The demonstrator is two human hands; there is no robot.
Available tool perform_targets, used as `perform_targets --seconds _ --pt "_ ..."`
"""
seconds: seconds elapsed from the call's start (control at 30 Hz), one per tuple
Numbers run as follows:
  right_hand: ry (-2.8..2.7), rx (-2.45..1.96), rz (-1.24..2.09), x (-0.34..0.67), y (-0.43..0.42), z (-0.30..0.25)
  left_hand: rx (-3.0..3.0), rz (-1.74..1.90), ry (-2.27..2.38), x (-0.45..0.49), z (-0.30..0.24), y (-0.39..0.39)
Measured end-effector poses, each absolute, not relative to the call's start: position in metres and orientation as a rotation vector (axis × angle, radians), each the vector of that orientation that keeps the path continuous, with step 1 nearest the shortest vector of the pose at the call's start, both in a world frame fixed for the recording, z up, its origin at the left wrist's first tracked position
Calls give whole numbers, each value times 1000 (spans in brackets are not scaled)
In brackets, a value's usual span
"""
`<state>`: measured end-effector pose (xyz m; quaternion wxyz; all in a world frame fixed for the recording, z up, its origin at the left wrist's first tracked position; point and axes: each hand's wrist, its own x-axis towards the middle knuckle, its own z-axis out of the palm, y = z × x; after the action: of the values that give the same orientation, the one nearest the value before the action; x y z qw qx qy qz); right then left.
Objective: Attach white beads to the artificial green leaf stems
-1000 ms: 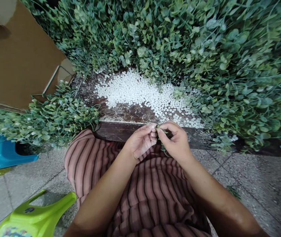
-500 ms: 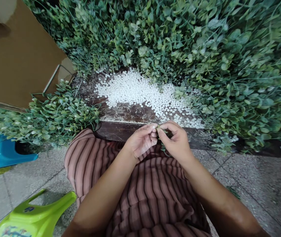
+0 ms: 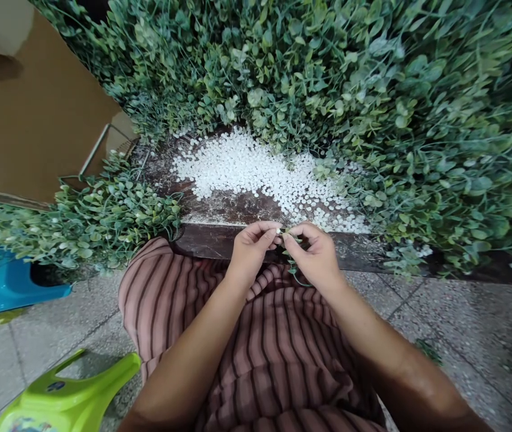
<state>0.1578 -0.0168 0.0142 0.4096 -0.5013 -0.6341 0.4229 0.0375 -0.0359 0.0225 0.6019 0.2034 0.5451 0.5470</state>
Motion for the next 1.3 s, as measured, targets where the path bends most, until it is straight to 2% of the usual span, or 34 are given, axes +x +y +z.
perform_targets --seconds 0.43,0.87,1.3 --pt "-1560 -1286 1075 153 -15 9 550 1240 1350 35 15 -33" --pt "-1498 -1280 1026 141 -15 -1 363 1323 1348 40 7 -29" --pt "-1438 -1334 1086 139 -11 -7 966 1410 1579 39 -4 -32"
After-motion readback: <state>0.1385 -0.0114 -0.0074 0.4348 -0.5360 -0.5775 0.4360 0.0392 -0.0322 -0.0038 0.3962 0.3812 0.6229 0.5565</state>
